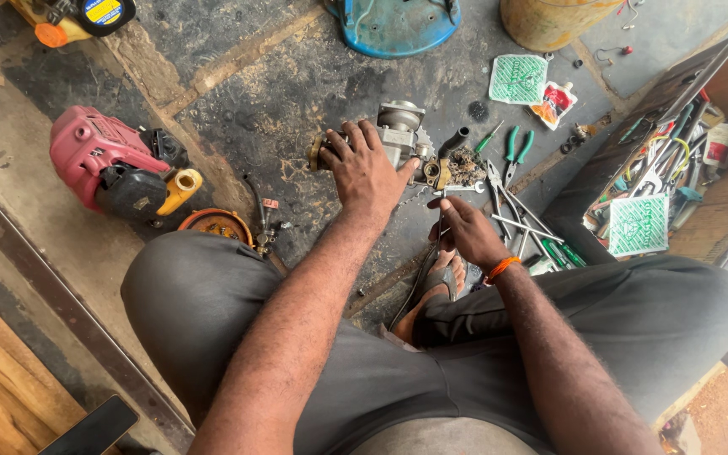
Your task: The person sits on the floor and uses a wrench to tighten bolts on a small engine block. They rotate the engine to access different sides and continue tightening fasteners.
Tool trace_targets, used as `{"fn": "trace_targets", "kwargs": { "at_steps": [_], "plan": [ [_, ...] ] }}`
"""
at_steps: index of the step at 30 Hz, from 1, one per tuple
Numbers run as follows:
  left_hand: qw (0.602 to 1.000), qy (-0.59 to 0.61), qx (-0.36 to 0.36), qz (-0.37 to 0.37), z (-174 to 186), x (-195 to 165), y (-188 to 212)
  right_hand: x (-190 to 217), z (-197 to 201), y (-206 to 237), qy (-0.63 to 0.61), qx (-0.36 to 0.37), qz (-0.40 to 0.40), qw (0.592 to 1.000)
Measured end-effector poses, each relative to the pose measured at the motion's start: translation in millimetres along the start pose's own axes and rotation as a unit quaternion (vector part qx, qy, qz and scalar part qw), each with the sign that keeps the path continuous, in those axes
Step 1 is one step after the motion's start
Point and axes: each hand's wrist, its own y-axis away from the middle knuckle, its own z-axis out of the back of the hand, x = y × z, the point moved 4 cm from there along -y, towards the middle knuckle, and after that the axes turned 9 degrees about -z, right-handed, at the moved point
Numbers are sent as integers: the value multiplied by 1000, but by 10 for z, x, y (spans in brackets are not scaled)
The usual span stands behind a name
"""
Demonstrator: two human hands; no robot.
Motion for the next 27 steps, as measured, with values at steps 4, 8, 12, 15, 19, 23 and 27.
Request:
{"fn": "trace_targets", "kwargs": {
  "at_steps": [4,8,12,15,19,23,27],
  "plan": [
    [1000,-12,4,0,4,-6,-10,-3,-1,-42,-24,-43,-3,999],
    [1000,-8,4,-1,7,-10,-2,11,-9,-59,-40,-41,2,998],
    [1000,-7,1,-3,11,-11,-2,-17,-15,-107,-78,-30,-14,996],
    [1000,-8,-1,-4,8,-10,0,-135,37,-205,-148,-13,-98,984],
    [1000,-10,-13,-8,17,9,16,-129,117,-418,-403,211,-189,870],
    [999,37,-16,0,29,8,-2,-159,219,-358,-359,128,-178,907],
    [1000,20,1,10,22,34,6,-109,105,-66,-216,60,-117,968]
  ]
}}
